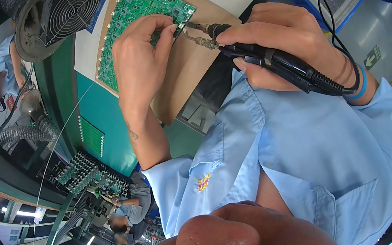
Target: Soldering components on a panel of printed circuit boards at a manual assembly station.
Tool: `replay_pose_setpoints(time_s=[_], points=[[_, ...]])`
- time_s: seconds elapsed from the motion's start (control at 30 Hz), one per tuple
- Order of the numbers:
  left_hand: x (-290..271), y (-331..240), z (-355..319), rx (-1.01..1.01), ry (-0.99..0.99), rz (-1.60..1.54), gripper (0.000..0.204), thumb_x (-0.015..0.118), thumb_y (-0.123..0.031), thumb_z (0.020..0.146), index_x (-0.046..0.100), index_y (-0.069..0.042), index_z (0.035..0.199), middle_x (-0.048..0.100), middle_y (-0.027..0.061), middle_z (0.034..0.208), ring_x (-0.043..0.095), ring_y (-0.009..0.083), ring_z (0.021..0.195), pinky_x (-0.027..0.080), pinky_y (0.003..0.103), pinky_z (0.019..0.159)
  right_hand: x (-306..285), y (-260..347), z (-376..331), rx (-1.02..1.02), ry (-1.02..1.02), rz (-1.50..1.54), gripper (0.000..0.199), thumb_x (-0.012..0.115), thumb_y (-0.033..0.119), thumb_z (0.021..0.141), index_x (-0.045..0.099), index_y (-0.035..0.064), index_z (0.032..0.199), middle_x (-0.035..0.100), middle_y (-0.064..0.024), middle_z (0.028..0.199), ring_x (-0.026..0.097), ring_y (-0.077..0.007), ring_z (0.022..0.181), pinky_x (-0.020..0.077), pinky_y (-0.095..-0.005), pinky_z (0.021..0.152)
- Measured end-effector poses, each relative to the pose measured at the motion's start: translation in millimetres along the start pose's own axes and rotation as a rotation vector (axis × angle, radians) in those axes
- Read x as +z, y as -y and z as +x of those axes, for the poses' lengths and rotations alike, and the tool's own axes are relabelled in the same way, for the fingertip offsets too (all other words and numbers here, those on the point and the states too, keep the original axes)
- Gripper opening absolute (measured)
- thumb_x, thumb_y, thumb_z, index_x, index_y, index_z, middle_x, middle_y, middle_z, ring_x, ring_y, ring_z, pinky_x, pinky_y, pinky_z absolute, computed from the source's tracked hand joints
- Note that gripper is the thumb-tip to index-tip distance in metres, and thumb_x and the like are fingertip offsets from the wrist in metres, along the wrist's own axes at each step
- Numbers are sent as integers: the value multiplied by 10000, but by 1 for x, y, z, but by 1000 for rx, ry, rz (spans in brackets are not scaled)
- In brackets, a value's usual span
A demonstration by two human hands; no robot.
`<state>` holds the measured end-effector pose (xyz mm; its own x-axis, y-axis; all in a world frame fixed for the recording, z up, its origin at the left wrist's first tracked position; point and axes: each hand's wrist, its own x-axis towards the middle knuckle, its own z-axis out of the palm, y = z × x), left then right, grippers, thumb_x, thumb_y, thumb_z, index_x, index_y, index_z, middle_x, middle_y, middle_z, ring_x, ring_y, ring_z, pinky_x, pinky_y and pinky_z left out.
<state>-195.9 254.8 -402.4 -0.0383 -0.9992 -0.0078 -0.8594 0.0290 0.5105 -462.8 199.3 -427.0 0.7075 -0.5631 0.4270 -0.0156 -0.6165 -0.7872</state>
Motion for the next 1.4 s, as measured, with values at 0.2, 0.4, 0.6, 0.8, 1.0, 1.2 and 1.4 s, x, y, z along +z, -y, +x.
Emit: replay_pose_setpoints(time_s=[0.2,0.4,0.6,0.8,1.0,1.2,1.4], points=[[-1,-3,-1,-23,-7,-35,46,711,-38,880,719,-1,906,743,104,884,663,305,790,543,393,753,-1,2,-1,1,1,-17,415,719,38,737,754,-55,1140,670,-102,778,514,-223,630,449,-327,621],[-2,0,-2,-27,6,-5,98,746,-42,891,762,-2,979,775,74,942,674,251,775,540,349,745,-7,8,0,19,-26,-6,454,755,-13,685,767,-37,1138,678,-101,780,529,-211,621,468,-301,590],[-4,3,-10,-20,-18,-65,45,718,-40,897,718,2,913,723,96,883,645,293,761,527,395,724,-19,10,7,-79,64,-78,465,765,-19,676,775,-36,1141,670,-106,773,530,-205,611,466,-292,574],[-11,8,-20,-97,-19,-51,90,776,-56,908,770,-13,987,739,52,904,590,172,710,490,301,665,-3,13,0,27,-41,23,468,766,-36,667,775,-35,1134,659,-94,761,527,-206,608,461,-294,569],[-8,9,-30,-107,-54,-83,78,757,-49,916,754,-6,981,720,44,895,554,148,698,468,294,641,9,15,4,-13,-49,34,478,769,-58,650,777,-27,1127,661,-88,761,522,-209,607,460,-299,567],[-2,10,-32,-75,-89,-117,61,726,-30,910,723,2,962,721,86,907,597,223,725,505,342,689,13,16,5,-4,-28,54,482,775,-60,649,775,-19,1129,670,-89,771,517,-215,608,464,-304,573],[0,8,-32,-83,-85,-127,45,708,-20,907,708,3,945,724,129,900,643,296,758,546,390,747,13,13,5,-3,-3,38,471,781,-49,665,773,-11,1134,676,-88,776,515,-218,610,469,-310,578]])
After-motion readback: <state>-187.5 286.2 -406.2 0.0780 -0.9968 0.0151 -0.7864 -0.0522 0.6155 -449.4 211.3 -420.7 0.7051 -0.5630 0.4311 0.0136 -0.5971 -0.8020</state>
